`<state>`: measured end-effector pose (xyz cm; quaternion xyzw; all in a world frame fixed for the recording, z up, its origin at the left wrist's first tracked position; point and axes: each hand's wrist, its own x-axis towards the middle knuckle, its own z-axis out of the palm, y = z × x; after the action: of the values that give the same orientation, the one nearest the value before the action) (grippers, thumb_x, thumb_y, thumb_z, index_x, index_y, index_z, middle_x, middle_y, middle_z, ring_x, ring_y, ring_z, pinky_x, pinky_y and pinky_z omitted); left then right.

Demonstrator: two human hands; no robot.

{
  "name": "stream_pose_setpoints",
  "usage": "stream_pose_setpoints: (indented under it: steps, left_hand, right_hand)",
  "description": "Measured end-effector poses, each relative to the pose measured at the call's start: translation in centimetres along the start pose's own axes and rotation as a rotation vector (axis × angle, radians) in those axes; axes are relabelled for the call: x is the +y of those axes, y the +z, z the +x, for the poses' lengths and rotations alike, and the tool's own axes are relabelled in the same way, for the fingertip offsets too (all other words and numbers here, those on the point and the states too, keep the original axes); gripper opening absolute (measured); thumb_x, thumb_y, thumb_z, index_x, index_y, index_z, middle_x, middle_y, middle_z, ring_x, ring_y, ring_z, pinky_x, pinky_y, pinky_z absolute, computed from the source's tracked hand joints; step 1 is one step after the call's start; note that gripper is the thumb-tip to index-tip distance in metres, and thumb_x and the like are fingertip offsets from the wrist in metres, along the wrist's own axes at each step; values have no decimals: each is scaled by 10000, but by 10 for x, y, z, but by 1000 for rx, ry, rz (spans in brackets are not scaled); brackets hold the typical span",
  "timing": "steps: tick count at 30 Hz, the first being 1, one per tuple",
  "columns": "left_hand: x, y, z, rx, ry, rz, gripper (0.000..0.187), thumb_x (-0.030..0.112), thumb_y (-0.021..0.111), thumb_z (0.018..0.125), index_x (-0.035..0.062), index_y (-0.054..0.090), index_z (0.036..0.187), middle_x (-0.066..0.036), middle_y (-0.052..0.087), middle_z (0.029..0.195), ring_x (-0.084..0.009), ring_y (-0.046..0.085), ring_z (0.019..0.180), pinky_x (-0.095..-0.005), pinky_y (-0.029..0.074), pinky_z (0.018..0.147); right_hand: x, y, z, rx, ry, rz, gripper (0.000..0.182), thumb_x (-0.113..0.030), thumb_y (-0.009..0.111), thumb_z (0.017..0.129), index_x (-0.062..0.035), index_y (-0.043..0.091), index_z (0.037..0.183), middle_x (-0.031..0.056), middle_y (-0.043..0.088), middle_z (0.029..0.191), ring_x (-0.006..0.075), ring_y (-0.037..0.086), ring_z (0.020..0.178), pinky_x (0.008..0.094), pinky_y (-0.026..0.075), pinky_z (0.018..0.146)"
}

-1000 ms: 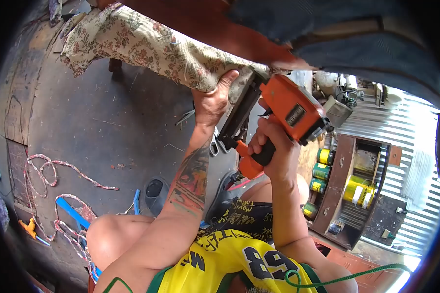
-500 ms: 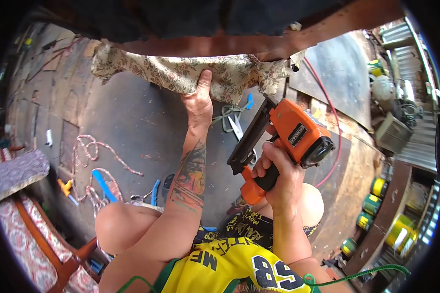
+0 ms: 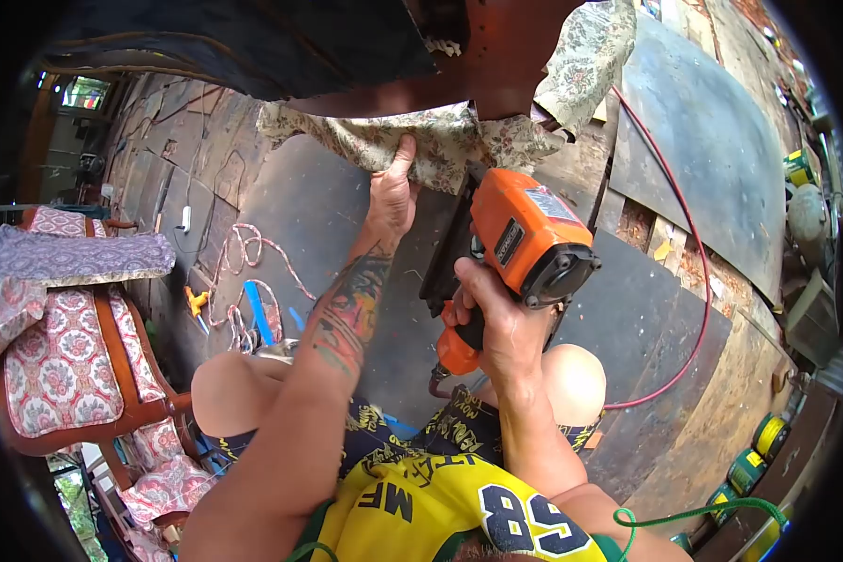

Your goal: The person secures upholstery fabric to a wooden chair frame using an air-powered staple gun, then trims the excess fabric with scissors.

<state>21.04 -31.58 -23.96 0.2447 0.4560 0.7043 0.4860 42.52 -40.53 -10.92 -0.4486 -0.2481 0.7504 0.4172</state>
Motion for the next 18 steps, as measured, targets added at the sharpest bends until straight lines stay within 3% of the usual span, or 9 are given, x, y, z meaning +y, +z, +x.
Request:
stream_pose_setpoints:
  steps: [4,8,10,12,13,14,15,16,18]
  left_hand:
    - [25,3,-13,-38,-199,165,392,355,588,1051,101,586,1349,-64,675,1261,-240,662,1113,-432,551,949]
    - [82,14,-46,-911,-201,1722,315,259,638,1002,94,612,1268,-97,669,790,-291,705,769,-417,548,664]
    - [90,21,-45,-1159,-142,2086,297,236,651,989,93,619,1248,-106,667,672,-303,716,683,-413,547,593]
    - [93,25,-33,-635,696,1712,256,157,655,957,76,624,1198,-105,640,636,-309,693,626,-422,535,559]
    - [92,22,-19,-646,712,1694,256,157,655,957,76,624,1198,-105,640,636,-309,693,626,-422,535,559]
    - [88,18,-4,-625,916,1727,231,141,644,964,76,624,1185,-100,659,653,-301,693,607,-422,538,550]
    - [84,15,10,-594,1121,1746,208,125,633,970,76,625,1172,-95,679,671,-293,693,588,-423,541,542]
    - [79,13,21,-598,1127,1717,208,125,633,970,76,625,1172,-95,679,671,-293,693,588,-423,541,542]
    - [67,9,36,-565,1240,1590,375,34,623,840,51,585,1213,-100,650,627,-278,687,558,-397,551,506]
  right_hand:
    - [0,-3,-4,38,-21,45,146,-95,750,874,-11,633,900,18,608,667,114,588,521,277,485,488]
    - [-5,-1,-17,168,-72,101,124,-61,744,877,-25,626,894,22,598,663,128,586,527,285,484,496]
    - [-7,0,-29,262,-78,127,139,-61,749,871,-22,616,882,34,594,661,145,590,532,299,488,511]
    - [-14,9,-40,290,-114,140,223,-77,731,883,7,615,1054,26,557,679,138,553,539,304,485,537]
    - [-14,14,-44,304,-139,150,276,-79,722,888,16,606,1121,23,542,685,135,539,543,306,483,547]
    - [-12,16,-48,323,-142,122,377,-77,708,895,23,571,1231,21,520,692,135,526,554,311,481,557]
    - [-8,19,-50,343,-155,113,377,-77,708,895,23,571,1231,21,520,692,135,526,554,311,481,557]
    - [-5,22,-52,352,-159,66,370,-89,687,899,13,571,1235,22,501,684,142,520,545,318,483,547]
    - [1,28,-58,367,-147,-2,358,-112,665,909,7,575,1235,23,481,684,150,513,543,325,487,542]
